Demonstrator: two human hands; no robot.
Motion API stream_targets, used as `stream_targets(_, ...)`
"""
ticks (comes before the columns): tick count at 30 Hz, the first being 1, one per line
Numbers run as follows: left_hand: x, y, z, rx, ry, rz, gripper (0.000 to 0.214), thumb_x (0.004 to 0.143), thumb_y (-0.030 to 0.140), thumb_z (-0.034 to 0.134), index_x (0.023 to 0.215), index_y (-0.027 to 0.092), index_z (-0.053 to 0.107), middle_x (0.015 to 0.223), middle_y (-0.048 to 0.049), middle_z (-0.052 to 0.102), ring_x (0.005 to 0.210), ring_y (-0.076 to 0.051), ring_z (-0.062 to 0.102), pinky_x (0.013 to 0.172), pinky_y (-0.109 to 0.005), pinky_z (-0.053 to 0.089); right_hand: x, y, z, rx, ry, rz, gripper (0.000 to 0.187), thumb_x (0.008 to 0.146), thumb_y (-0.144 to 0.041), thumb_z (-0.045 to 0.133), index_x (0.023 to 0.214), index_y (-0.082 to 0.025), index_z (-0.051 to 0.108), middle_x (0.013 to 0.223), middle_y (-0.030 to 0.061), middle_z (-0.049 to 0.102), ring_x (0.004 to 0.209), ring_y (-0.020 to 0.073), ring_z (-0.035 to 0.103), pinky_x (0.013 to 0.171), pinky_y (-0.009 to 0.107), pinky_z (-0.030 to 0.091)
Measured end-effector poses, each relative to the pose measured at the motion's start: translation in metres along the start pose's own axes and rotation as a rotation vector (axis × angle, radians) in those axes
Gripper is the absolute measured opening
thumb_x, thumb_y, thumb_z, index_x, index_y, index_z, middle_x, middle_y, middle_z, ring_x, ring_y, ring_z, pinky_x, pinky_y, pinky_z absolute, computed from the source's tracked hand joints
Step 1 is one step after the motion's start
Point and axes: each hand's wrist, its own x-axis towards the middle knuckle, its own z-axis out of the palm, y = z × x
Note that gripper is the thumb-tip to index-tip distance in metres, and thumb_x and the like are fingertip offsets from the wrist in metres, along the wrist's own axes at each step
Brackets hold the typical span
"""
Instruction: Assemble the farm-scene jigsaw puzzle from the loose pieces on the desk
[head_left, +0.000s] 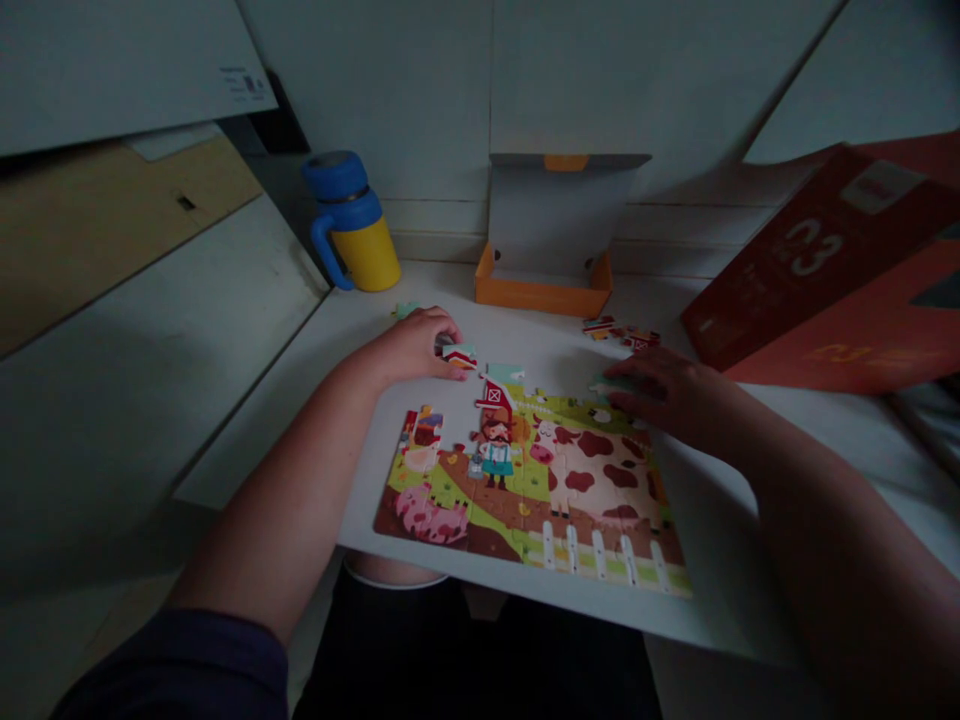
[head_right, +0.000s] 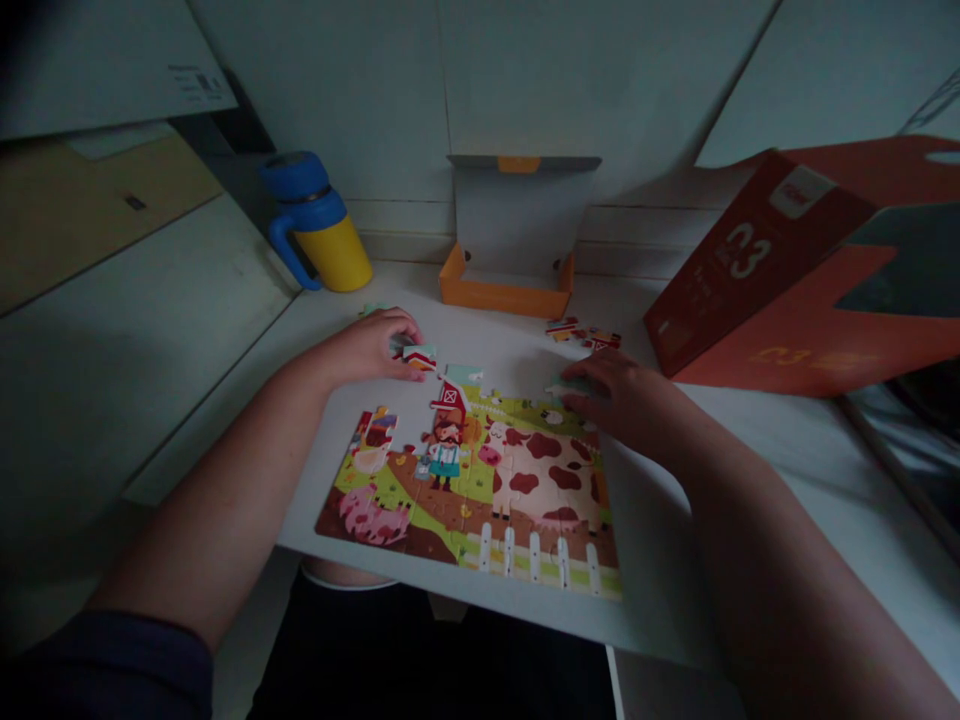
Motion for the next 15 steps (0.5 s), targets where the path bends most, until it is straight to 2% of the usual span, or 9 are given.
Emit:
stream_targets(5,-0.004,0.011,-0.002,0.024,-0.048,0.083,0.049,0.067,0.045,0.098,0.102,0.022,0.071,0.111,-0.0055,0.069,0.108,-0.027,0.065,0.093,-0.037,0.05,0.0,0.0,-0.001,0.003,0.005,-0.016,0.037,0.099,-0.056,0.063,0.118,-0.028,0.076,0.118,0.0143,0.073,0.1,0.0338,0.072,0.087,0.05,0.06)
stream_targets(10,-0.005,0.021,0.0,0.031,-0.084,0.105,0.045,0.07,0.042,0.098,0.102,0.024,0.072,0.112,-0.0057,0.07,0.108,-0.027,0.065,0.096,-0.037,0.05,0.001,-0.001,-0.003,-0.019,-0.011,-0.007,0.044,0.099,-0.057,0.063,0.121,-0.022,0.077,0.12,0.0157,0.074,0.099,0.0325,0.072,0.089,0.05,0.06)
stream_targets(15,-0.006,0.025,0.001,0.028,-0.103,0.097,0.041,0.074,0.044,0.095,0.103,0.025,0.075,0.115,-0.0063,0.071,0.11,-0.027,0.066,0.1,-0.039,0.051,0.001,-0.001,-0.003,-0.029,-0.003,-0.029,0.041,0.098,-0.058,0.063,0.118,-0.026,0.078,0.119,0.0143,0.075,0.101,0.0322,0.073,0.089,0.049,0.061)
